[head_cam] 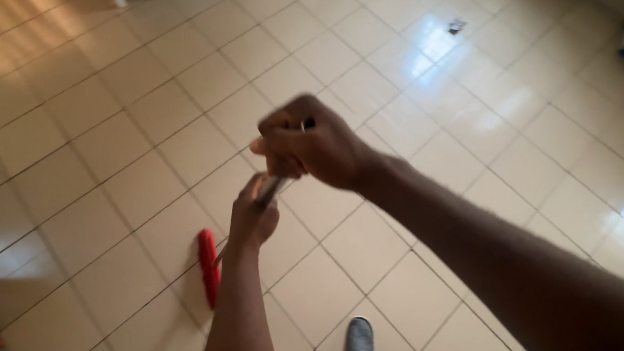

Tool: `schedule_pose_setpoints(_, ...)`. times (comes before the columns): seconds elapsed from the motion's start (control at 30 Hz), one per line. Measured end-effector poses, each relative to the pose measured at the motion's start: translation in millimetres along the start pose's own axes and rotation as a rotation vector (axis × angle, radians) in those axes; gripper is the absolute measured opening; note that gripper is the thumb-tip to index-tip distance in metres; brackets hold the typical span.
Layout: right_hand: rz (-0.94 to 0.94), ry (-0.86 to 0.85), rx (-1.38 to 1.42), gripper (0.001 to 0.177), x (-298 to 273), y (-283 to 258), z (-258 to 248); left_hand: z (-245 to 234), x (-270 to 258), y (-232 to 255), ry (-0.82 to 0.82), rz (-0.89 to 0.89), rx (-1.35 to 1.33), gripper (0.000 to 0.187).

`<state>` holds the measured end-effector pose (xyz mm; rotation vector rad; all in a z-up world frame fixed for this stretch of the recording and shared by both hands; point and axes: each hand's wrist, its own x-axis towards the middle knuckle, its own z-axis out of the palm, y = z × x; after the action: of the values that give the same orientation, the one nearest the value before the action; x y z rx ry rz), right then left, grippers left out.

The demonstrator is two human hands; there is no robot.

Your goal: Sweep the tiled floor using a broom with a red head and silver handle.

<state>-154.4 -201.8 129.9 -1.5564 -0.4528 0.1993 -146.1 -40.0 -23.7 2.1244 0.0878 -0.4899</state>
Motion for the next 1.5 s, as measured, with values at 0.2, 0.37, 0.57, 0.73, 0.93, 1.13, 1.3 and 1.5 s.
schedule_pose_setpoints(0.2,-0.032,0.009,-0.201,0.048,-8.8,-47.4,-47.2,63.7,25.2,51.5,0.075,0.349,-0.253,0.028)
schedule_pose_setpoints(0.37,-0.111,-0.020,-0.414,0.049,-11.4,-80.8,-33.6,61.2,35.4,56.0,0.061,0.348,-0.058,0.022)
schedule_pose_setpoints(0.57,-0.428,-0.031,-0.377,0.041,2.6,-72.2,11.1,0.7,3.8,48.0,0.122,0.424,-0.045,0.016)
schedule_pose_setpoints(0.73,-0.440,-0.044,-0.214,0.037,16.6,-48.4,93.2,-72.8,-37.9,-9.5,0.141,0.207,0.041,0.033)
schedule_pose_setpoints(0.93,-0.288,-0.053,-0.016,0.042,26.7,-14.1,223.1,-169.5,-112.0,-111.9,0.197,-0.068,0.127,0.039)
schedule_pose_setpoints(1.13,-0.086,-0.231,0.352,0.033,24.9,16.4,334.6,-240.7,-179.0,-212.7,0.283,-0.264,0.348,0.031)
schedule_pose_setpoints(1.3,0.133,-0.256,0.462,0.037,12.5,75.0,396.9,-244.2,-206.6,-307.2,0.282,-0.426,0.169,0.035)
schedule_pose_setpoints(1.5,0.092,-0.275,0.192,0.038,12.8,103.6,395.5,-204.9,-181.2,-381.8,0.297,-0.274,0.212,0.049)
